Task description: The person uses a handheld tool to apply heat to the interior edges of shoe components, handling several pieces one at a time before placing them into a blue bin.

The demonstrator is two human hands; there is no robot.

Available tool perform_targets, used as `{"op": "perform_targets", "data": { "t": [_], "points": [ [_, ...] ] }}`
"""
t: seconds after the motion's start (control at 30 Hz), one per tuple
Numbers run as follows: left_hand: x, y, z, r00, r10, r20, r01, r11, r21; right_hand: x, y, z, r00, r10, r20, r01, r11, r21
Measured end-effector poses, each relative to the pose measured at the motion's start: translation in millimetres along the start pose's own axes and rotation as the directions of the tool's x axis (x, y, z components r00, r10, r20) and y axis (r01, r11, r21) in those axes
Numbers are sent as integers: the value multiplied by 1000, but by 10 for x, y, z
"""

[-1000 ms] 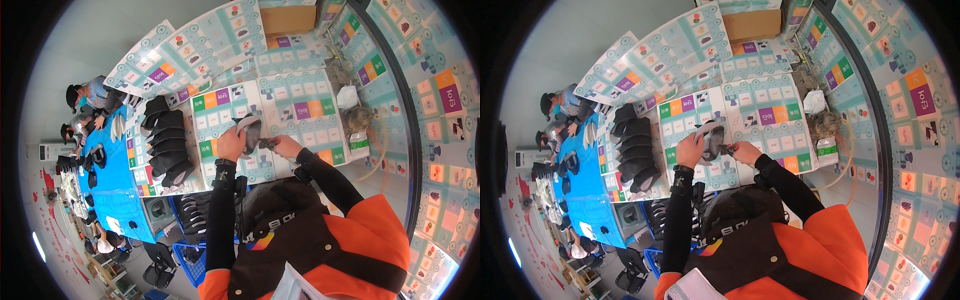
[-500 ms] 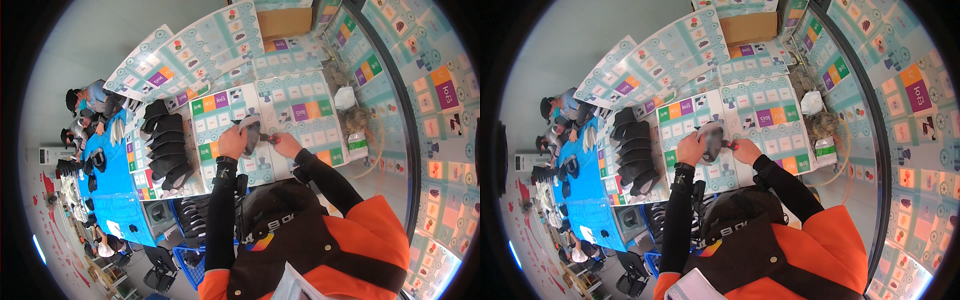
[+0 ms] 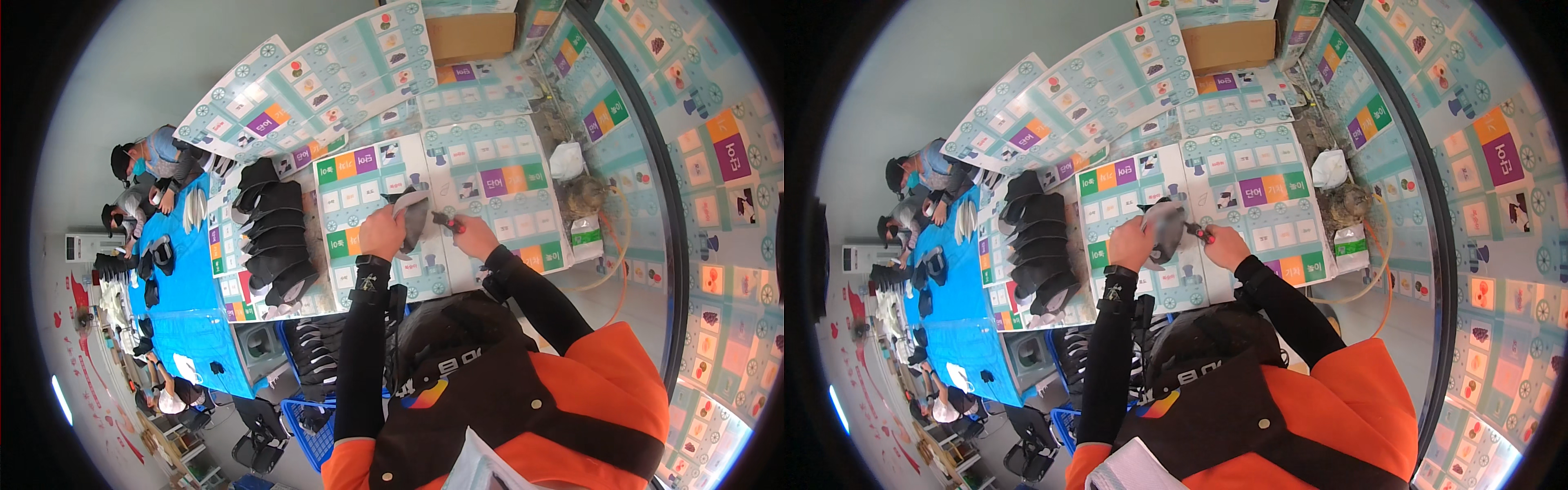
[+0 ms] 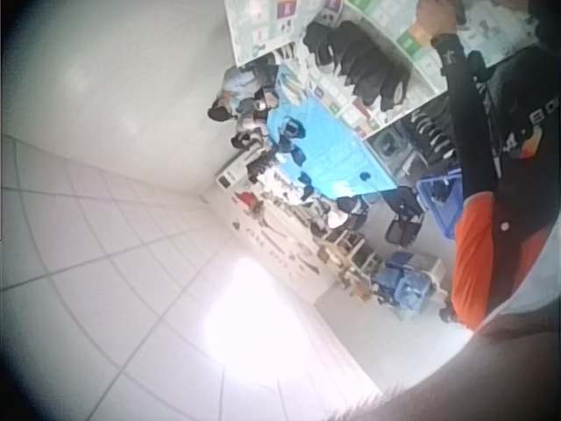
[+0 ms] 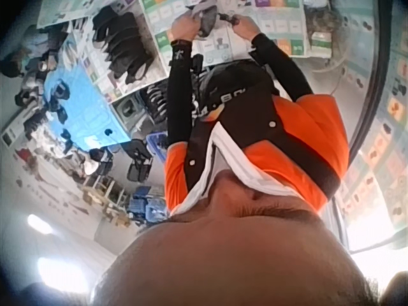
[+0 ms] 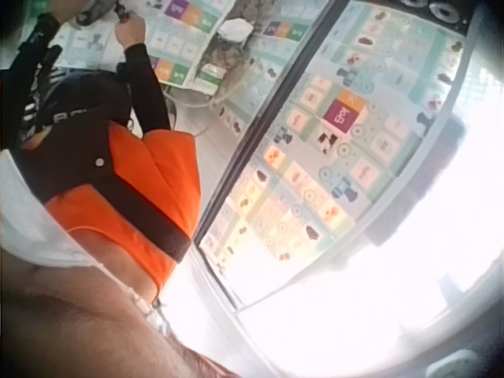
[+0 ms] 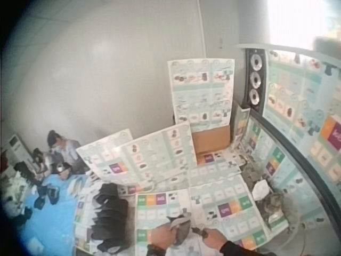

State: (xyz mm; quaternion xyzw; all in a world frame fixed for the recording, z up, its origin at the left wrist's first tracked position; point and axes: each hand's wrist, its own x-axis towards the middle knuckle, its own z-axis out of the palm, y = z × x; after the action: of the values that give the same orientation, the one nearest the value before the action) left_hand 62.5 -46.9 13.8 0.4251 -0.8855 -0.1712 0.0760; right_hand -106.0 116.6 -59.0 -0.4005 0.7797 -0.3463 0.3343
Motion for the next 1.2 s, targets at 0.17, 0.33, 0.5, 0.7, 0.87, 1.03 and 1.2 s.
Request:
{"op": "perform_targets", "data": {
  "t": [0.17,0.33,0.5,0.7,0.87,1.03,1.2],
  "points": [
    [-501,-761,141,988,136,-74,-114,963,243,118,420,347,905,-117,410,123,992,12],
    [-1283,-1275,-434,918,-344,-199,330,939,-101,11,1506,-48,993,104,54,-93,981,-169],
    [-3488,-4279,-2012,643,-549,-535,574,807,-139,395,1684,-80,987,-96,-128,51,947,-318],
    [-2004,-3943,-1346,820,-561,-111,569,821,57,185,1790,-328,993,43,-108,-100,794,-599],
    [-1486,-3295,-288,947,-257,-193,322,735,597,102,1115,-68,977,-155,-143,66,868,-493],
    [-1422,-3271,-484,935,-326,-142,352,794,496,-5,51,-2,979,-58,194,97,976,-194],
    [-1706,-2261,-1247,968,-247,-46,240,963,-125,-86,-1063,292,788,-262,557,147,959,243]
  ]
}}
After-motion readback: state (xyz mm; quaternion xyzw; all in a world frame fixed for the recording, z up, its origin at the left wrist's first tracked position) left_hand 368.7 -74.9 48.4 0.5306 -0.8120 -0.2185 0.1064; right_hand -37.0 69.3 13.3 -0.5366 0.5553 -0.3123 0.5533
